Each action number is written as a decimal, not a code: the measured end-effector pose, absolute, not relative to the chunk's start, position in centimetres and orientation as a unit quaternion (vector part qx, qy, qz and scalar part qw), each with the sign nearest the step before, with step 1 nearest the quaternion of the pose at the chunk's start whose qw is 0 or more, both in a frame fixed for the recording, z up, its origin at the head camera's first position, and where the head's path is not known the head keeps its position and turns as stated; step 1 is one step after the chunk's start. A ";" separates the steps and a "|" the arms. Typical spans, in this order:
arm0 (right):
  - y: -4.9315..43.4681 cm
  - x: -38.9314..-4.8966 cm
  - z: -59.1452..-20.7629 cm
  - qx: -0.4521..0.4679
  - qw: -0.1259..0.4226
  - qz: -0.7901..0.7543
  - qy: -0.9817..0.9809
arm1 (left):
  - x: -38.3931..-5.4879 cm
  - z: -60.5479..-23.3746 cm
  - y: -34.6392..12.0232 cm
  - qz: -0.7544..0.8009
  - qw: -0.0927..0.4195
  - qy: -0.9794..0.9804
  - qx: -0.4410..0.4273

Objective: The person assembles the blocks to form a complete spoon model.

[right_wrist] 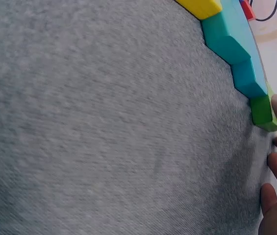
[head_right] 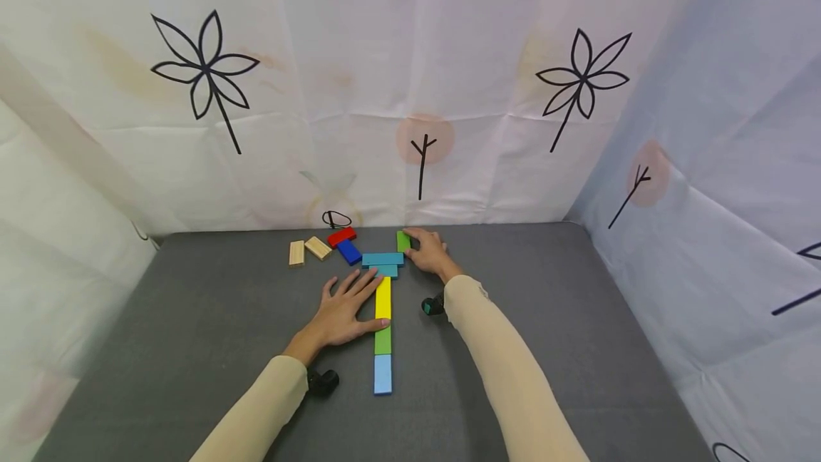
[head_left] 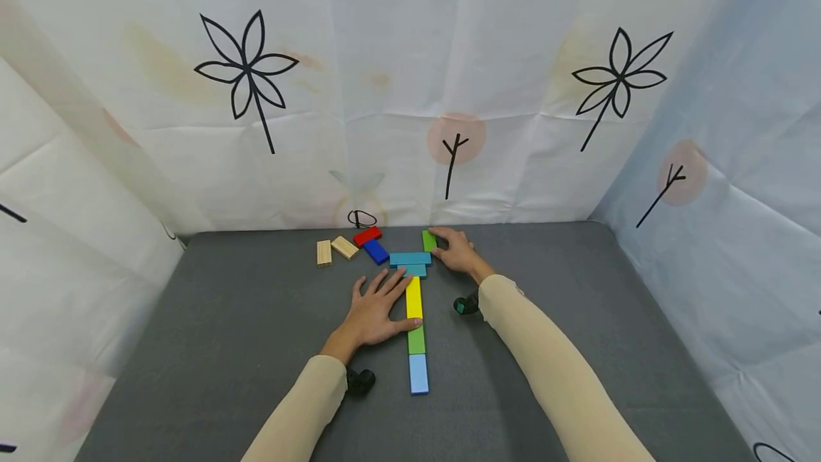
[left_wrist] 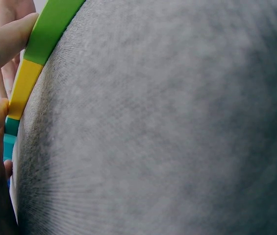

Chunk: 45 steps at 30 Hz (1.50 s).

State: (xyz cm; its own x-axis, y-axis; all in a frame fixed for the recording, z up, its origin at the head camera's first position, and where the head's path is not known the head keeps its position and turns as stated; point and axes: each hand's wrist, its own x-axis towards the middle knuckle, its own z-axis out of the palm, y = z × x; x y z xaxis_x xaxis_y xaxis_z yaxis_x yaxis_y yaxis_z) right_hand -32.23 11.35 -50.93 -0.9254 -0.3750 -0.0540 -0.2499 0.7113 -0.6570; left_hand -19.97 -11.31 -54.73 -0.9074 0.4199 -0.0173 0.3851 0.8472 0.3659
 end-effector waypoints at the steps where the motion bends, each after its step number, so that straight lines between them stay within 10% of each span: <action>1: 11.3 -32.1 -50.9 -0.171 0.085 -0.337 0.922 | -20.0 -54.7 -11.3 0.180 0.048 0.960 0.210; 45: 11.6 -29.1 -53.6 -0.202 0.042 -0.192 0.959 | -19.9 -54.5 -11.2 0.183 0.046 0.959 0.213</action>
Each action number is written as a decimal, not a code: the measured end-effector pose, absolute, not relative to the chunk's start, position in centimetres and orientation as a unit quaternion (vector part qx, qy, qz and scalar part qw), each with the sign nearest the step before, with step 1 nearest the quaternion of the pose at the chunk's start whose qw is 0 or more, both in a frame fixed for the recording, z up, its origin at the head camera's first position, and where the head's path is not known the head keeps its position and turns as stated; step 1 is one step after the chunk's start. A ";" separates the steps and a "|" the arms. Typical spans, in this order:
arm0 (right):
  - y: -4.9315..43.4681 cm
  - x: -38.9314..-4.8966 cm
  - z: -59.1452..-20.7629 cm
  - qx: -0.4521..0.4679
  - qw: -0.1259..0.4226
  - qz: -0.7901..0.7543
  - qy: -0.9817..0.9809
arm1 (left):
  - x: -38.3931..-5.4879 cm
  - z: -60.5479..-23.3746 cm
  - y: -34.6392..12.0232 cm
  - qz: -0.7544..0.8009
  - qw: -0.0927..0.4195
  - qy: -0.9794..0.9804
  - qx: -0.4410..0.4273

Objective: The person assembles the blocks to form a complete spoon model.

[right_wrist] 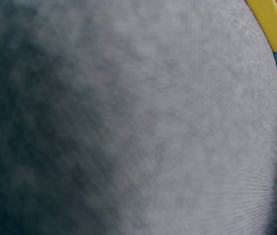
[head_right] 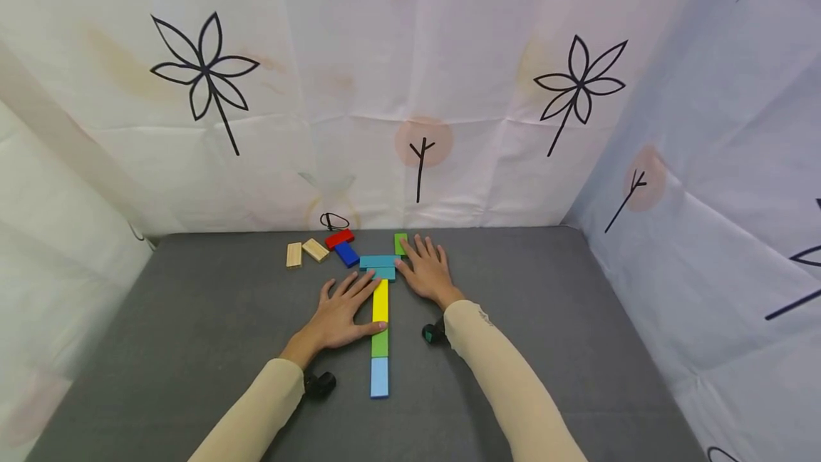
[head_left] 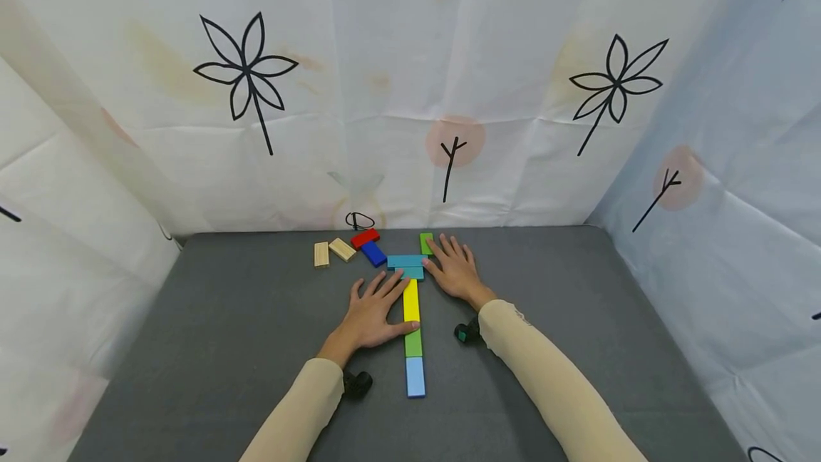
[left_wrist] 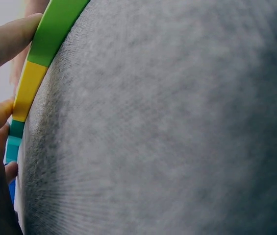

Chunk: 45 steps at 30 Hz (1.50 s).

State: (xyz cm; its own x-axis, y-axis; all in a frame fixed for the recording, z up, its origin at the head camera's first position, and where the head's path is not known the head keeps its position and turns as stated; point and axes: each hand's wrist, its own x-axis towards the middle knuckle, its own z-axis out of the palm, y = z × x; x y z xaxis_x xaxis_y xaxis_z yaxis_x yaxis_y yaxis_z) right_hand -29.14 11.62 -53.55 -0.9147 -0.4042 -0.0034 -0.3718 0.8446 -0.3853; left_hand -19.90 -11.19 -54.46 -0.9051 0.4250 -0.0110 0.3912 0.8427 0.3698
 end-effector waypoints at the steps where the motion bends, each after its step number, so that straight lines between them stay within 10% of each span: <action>1: 11.6 -29.1 -53.6 -0.201 0.044 -0.189 0.960 | -19.9 -54.5 -11.2 0.185 0.044 0.958 0.213; 19: 11.8 -28.9 -53.7 -0.211 0.031 -0.208 0.954 | -21.5 -53.5 -13.1 0.345 -0.075 0.931 0.094; 45: 11.7 -28.9 -53.7 -0.205 0.034 -0.207 0.956 | -24.1 -54.2 -13.3 0.352 -0.110 0.929 0.009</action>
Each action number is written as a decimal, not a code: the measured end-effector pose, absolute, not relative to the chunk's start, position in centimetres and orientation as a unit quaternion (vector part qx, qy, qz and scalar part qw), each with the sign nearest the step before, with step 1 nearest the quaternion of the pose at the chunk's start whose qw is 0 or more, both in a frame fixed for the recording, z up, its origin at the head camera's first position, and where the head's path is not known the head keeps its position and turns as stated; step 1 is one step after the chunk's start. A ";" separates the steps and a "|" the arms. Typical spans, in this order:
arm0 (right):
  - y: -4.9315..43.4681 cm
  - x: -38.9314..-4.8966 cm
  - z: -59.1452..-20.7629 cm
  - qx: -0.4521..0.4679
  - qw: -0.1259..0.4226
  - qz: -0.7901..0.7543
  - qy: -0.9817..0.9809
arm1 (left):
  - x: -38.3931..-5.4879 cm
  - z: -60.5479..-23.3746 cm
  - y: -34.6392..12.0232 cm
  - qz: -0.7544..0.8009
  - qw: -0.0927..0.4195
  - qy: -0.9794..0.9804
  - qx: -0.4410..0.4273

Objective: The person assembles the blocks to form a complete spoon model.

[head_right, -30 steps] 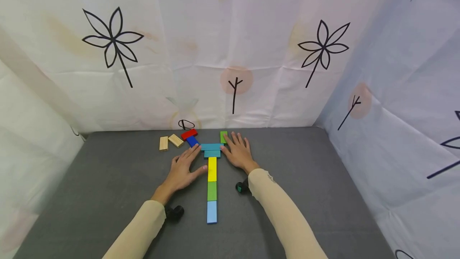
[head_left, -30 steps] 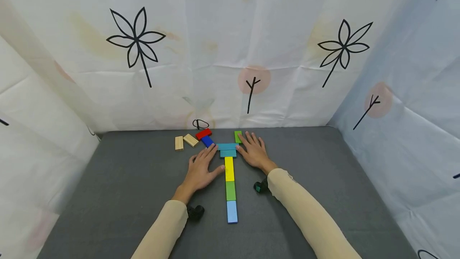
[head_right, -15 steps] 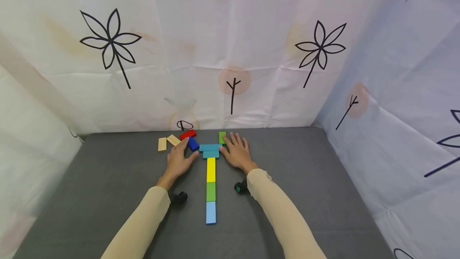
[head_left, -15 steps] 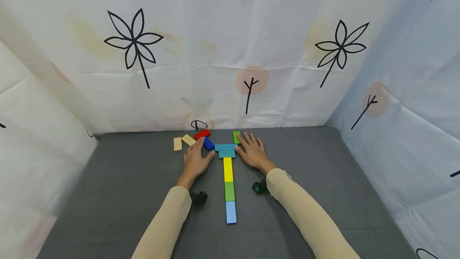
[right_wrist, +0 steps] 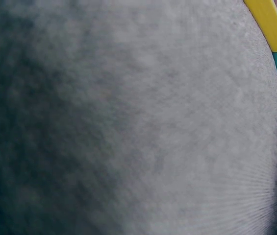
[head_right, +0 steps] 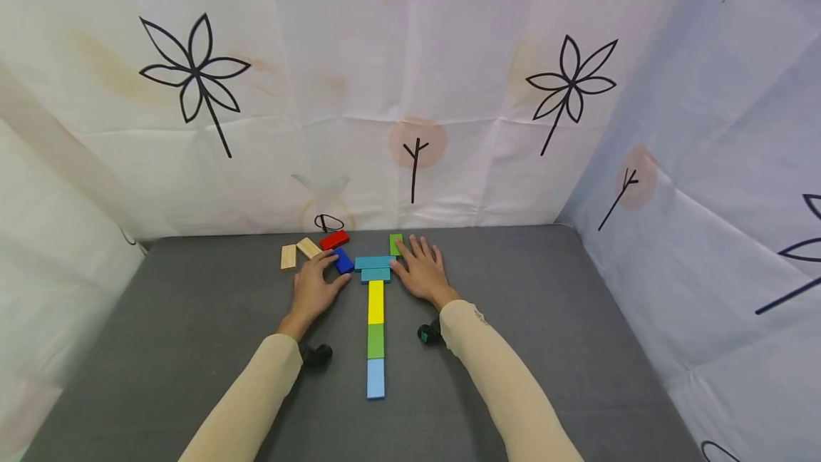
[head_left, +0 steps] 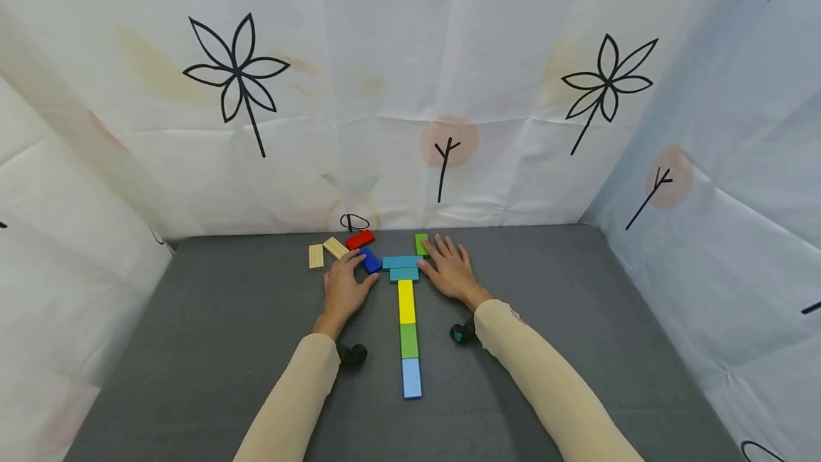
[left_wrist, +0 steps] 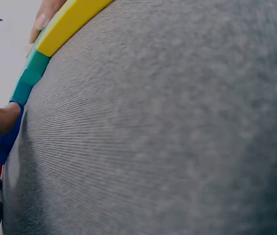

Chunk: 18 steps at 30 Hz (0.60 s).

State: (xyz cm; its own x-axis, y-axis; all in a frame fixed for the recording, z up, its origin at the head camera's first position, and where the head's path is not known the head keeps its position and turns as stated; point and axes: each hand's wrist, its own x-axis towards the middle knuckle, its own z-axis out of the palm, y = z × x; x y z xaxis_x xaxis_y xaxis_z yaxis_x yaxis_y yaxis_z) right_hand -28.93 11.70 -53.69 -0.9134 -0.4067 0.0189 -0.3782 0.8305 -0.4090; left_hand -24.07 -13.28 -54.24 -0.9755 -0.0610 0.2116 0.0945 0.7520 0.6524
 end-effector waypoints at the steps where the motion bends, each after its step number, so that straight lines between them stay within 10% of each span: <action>1: 11.7 -28.9 -53.7 -0.205 0.034 -0.206 0.956 | -24.1 -54.2 -13.3 -0.356 0.111 -0.928 -0.005; 18: 11.8 -29.1 -54.0 -0.206 0.032 -0.207 0.956 | -26.2 -53.7 -14.3 -0.530 0.035 -0.847 -0.010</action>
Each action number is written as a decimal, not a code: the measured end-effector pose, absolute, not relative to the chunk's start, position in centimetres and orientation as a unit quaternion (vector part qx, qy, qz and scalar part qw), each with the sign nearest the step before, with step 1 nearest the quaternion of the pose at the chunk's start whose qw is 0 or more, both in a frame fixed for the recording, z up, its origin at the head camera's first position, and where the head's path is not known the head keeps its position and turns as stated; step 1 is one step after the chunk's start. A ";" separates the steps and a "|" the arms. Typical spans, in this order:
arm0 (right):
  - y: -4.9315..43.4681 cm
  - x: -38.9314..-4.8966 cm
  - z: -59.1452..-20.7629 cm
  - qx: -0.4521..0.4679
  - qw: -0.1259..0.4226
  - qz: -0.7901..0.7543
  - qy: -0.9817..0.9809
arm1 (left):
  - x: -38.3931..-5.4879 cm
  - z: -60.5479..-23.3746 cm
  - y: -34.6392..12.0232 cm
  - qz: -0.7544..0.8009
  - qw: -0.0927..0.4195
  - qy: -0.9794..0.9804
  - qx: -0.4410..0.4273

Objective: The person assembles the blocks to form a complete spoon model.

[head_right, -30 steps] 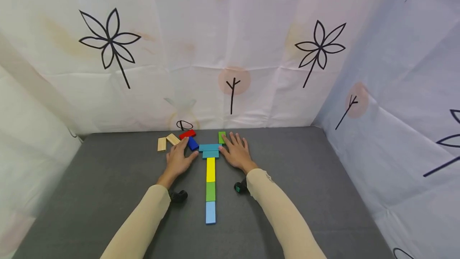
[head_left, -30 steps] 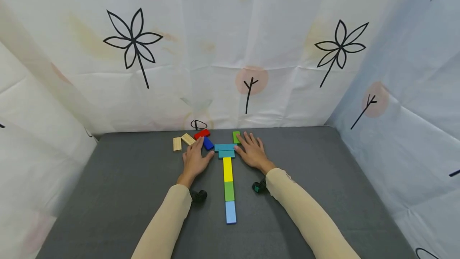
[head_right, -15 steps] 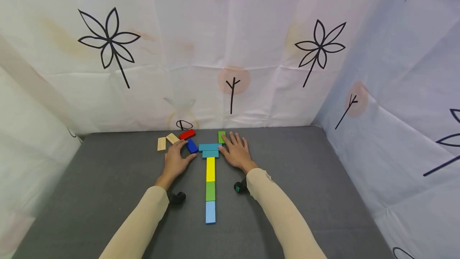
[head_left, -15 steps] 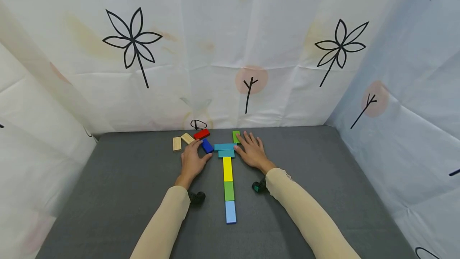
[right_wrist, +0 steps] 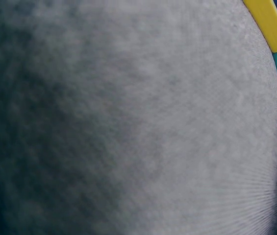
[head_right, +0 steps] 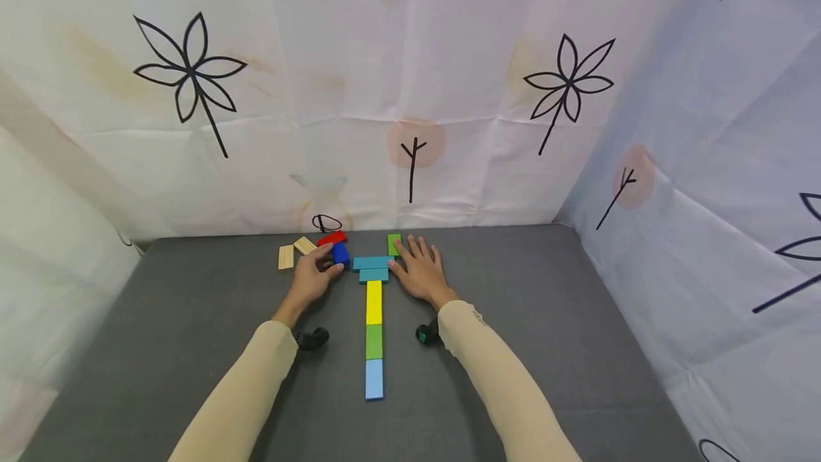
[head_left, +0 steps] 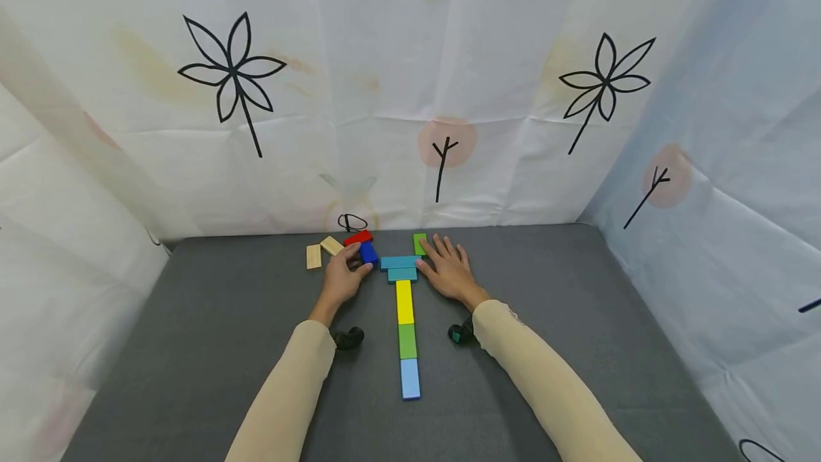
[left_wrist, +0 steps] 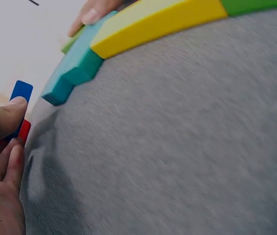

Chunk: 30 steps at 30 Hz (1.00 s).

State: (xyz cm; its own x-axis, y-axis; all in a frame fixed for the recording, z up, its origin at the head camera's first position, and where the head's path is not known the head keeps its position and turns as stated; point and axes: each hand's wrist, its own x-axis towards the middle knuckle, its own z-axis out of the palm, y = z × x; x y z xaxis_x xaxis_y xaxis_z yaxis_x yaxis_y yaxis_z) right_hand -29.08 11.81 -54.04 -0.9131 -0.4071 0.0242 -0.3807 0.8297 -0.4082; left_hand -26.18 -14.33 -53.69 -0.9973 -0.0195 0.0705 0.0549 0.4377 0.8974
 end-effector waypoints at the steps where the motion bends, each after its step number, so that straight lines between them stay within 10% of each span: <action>1: 11.8 -29.1 -54.1 -0.206 0.032 -0.206 0.956 | -26.3 -53.6 -14.3 -0.542 0.026 -0.840 -0.011; 30: 11.7 -29.0 -54.1 -0.202 0.026 -0.207 0.957 | -29.1 -52.6 -13.4 -0.563 -0.013 -0.826 -0.008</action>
State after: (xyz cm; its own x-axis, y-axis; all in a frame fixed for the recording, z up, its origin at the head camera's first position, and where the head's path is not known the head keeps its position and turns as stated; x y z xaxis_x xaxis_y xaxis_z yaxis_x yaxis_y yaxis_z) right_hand -29.02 11.73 -54.06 -0.9172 -0.3970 0.0336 -0.3754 0.8329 -0.4066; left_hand -29.08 -13.42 -52.57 -0.9995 0.0287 -0.0127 -0.0013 0.3651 0.9310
